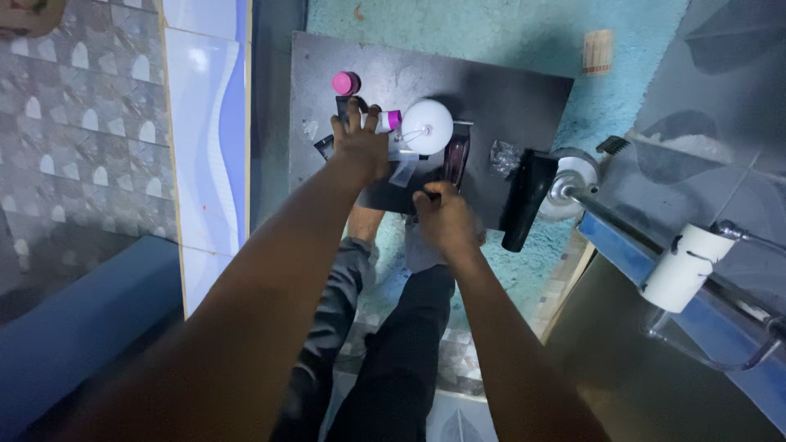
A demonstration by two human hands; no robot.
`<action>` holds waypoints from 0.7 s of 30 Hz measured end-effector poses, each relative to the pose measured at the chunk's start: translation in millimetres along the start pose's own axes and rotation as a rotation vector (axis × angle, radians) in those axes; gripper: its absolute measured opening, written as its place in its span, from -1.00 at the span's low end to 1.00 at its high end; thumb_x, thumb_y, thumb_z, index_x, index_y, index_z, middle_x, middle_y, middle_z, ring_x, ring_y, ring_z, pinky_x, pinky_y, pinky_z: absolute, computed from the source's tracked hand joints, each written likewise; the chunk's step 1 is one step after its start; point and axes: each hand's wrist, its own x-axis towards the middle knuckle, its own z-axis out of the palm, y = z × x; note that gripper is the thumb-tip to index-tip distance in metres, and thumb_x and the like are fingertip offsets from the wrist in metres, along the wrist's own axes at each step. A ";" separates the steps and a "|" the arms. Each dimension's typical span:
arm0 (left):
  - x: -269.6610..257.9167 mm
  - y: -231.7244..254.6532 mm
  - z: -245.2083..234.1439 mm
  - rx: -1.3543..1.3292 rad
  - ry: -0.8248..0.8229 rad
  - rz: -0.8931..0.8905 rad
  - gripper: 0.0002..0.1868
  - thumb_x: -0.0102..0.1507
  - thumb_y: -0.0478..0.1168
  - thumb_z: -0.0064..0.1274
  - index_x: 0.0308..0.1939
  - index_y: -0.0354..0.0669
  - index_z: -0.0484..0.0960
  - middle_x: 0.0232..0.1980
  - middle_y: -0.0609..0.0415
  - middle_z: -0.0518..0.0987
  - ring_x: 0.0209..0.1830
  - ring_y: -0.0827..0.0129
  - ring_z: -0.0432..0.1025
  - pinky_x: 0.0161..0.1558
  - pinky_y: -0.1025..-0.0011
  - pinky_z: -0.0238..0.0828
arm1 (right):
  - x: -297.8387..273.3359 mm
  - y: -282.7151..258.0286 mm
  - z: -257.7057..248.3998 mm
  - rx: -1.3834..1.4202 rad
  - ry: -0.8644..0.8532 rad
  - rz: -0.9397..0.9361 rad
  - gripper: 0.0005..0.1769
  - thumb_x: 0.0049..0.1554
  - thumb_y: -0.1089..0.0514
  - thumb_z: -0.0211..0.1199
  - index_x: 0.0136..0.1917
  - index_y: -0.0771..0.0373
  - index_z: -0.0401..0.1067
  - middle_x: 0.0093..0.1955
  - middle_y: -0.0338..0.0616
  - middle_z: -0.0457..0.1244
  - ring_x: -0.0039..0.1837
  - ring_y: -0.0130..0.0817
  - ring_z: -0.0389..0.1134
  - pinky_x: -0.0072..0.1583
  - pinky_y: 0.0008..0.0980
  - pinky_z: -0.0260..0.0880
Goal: The person wipes several bathroom items with a gray cloth, including a green bottle, a pink-capped tube, a white aerosol can, and a black electric shaver. The person places the cleaned items on a white cabinet next to the toilet.
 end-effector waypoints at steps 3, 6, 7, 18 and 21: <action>4.1 1.1 1.6 -0.023 0.024 -0.011 -0.38 0.19 -0.14 0.09 0.38 0.01 0.47 0.69 -0.07 -0.18 0.67 -0.24 -0.45 0.46 -0.39 -0.38 | 5.7 2.4 3.5 0.107 0.021 -0.051 -0.50 0.17 -0.18 0.24 0.29 0.08 0.44 0.03 -0.09 0.43 0.11 -0.14 0.47 0.18 -0.14 0.40; 0.3 3.8 0.7 -0.016 0.016 -0.016 -0.34 0.18 -0.08 0.11 0.38 -0.02 0.45 0.65 -0.12 -0.13 0.65 -0.22 -0.39 0.44 -0.39 -0.32 | 6.8 8.7 4.0 0.151 0.030 -0.083 -0.49 0.17 -0.18 0.25 0.28 0.11 0.44 0.03 -0.06 0.42 0.10 -0.15 0.48 0.17 -0.16 0.43; -2.2 2.1 -1.4 -0.009 0.016 -0.019 -0.33 0.18 -0.05 0.11 0.39 -0.03 0.44 0.63 -0.14 -0.12 0.64 -0.23 -0.37 0.42 -0.40 -0.30 | 7.2 8.5 4.5 0.146 0.029 -0.089 -0.49 0.18 -0.19 0.25 0.28 0.11 0.44 0.03 -0.06 0.42 0.10 -0.15 0.47 0.17 -0.15 0.42; 2.0 1.5 -3.6 -0.093 -0.030 -0.026 -0.17 0.08 -0.02 0.23 0.46 0.29 0.36 0.66 -0.03 -0.20 0.65 -0.27 -0.43 0.44 -0.39 -0.30 | 22.1 27.7 37.6 0.185 0.028 -0.086 -0.47 0.16 -0.20 0.26 0.27 0.14 0.45 -0.05 -0.02 0.43 0.02 -0.13 0.50 0.11 -0.15 0.46; 9.4 2.4 0.4 -0.131 0.007 -0.034 -0.22 0.12 0.02 0.21 0.44 0.25 0.39 0.68 -0.03 -0.22 0.66 -0.27 -0.43 0.44 -0.40 -0.31 | 16.3 33.6 39.3 0.187 0.013 -0.078 -0.49 0.16 -0.18 0.25 0.26 0.14 0.45 -0.07 -0.01 0.43 0.02 -0.14 0.49 0.10 -0.16 0.45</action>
